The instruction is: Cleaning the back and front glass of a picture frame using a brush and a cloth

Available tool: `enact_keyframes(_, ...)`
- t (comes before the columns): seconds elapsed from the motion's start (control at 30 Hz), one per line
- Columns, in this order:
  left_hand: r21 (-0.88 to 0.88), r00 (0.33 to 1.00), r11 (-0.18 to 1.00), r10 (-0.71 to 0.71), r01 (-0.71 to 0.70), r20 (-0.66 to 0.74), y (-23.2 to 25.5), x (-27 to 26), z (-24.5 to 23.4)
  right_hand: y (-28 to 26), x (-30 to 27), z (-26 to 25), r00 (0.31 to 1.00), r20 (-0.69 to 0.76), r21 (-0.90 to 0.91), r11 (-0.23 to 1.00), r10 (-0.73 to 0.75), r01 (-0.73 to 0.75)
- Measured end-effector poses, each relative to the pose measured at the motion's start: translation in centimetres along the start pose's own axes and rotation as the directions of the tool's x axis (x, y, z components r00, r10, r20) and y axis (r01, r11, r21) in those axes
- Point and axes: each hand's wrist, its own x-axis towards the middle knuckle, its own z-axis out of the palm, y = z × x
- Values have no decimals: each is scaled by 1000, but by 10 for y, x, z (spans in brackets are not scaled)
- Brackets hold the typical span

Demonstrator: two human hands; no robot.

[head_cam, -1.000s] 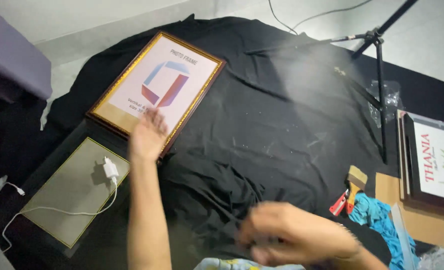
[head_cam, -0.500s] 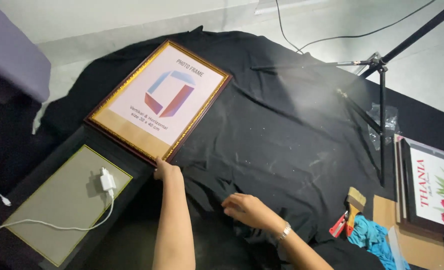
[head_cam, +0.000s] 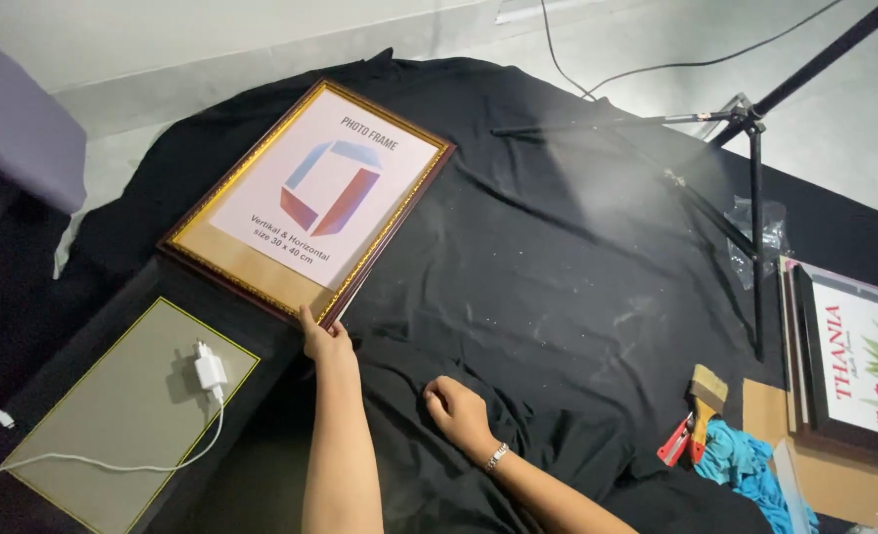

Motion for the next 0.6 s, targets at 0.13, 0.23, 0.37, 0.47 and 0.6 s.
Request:
enact_keyframes(0.13,91,991,993,90,-81,-103,-8,26,-11,0,-5,5,988,-84,-42,991,-133,130)
enact_keyframes(0.23,149,979,984,124,-100,-161,-14,44,-12,-1,-4,3,980,-111,-57,986,-164,158)
enact_keyframes(0.37,251,971,965,126,-73,-201,-10,21,-6,-3,-3,0,977,-124,-46,984,-176,171)
enact_keyframes(0.47,267,952,956,185,-118,-244,-14,36,-5,-2,-2,3,956,-167,-64,970,-242,235)
enact_keyframes(0.6,383,946,916,220,-117,-239,-16,32,-4,7,-2,5,957,-155,-77,969,-245,235)
